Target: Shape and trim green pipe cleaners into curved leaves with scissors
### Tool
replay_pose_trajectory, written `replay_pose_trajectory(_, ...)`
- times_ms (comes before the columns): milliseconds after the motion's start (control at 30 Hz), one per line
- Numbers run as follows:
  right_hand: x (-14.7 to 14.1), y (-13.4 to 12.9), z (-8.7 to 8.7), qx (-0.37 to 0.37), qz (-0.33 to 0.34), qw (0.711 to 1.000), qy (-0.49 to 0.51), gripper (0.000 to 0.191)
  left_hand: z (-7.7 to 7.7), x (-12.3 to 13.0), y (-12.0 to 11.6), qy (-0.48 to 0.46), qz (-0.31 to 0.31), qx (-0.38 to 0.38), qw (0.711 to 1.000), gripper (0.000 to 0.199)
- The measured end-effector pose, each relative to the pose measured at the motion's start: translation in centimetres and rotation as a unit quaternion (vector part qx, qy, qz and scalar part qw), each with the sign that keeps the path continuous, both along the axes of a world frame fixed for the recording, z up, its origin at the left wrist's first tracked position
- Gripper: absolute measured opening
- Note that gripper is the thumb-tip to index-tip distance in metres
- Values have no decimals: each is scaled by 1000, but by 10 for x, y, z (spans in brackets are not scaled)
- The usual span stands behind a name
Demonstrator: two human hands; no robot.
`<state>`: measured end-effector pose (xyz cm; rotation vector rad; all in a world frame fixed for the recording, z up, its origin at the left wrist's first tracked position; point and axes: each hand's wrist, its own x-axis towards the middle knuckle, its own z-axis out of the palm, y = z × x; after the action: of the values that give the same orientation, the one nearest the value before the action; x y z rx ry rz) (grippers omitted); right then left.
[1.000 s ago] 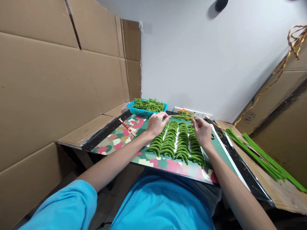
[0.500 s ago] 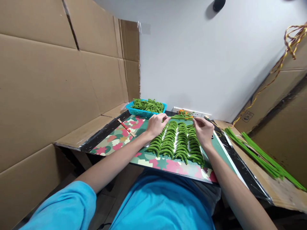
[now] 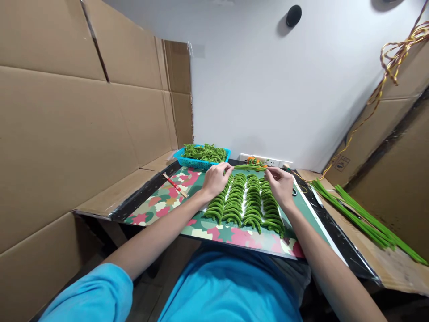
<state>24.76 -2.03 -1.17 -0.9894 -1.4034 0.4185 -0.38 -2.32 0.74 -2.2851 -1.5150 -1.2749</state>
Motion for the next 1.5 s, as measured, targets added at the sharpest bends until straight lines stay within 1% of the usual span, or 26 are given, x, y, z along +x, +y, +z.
replay_pose_trajectory(167, -2, 4, -3, -53, 84, 995, 26, 35, 0, 0, 0, -6, 0, 3, 1000, 28)
replay_pose_trajectory(300, -3, 9, -8, -88, 108, 989, 58, 41, 1, 0, 0, -9, 3, 5, 1000, 28)
replay_pose_trajectory(433, -3, 12, -10, -103, 100, 986, 81, 42, 1, 1, -1, -9, 9, 7, 1000, 28)
replay_pose_trajectory(533, -2, 13, -11, -107, 86, 987, 80, 41, 1, 1, -1, -7, 11, 7, 1000, 28)
replay_pose_trajectory(800, 1, 7, -8, -77, 20, 997, 21, 31, 1, 2, -2, 1, 16, -1, 1000, 33)
replay_pose_trajectory(967, 4, 9, -7, -61, 4, 998, -15, 29, 2, 2, -3, 3, 11, -4, 1000, 31)
replay_pose_trajectory(1100, 5, 11, -8, -48, -11, 999, -17, 31, 3, 2, -3, 1, 3, -6, 1000, 28)
replay_pose_trajectory(1200, 5, 13, -9, -50, -4, 999, -5, 33, 3, 2, -3, -1, -2, -5, 1000, 27)
replay_pose_trajectory(1367, 4, 12, -11, -79, 42, 995, 33, 38, 1, 1, -2, -4, -1, -1, 1000, 26)
replay_pose_trajectory(1500, 2, 11, -10, -98, 62, 992, 52, 42, 0, 1, -1, -4, 3, 4, 1000, 25)
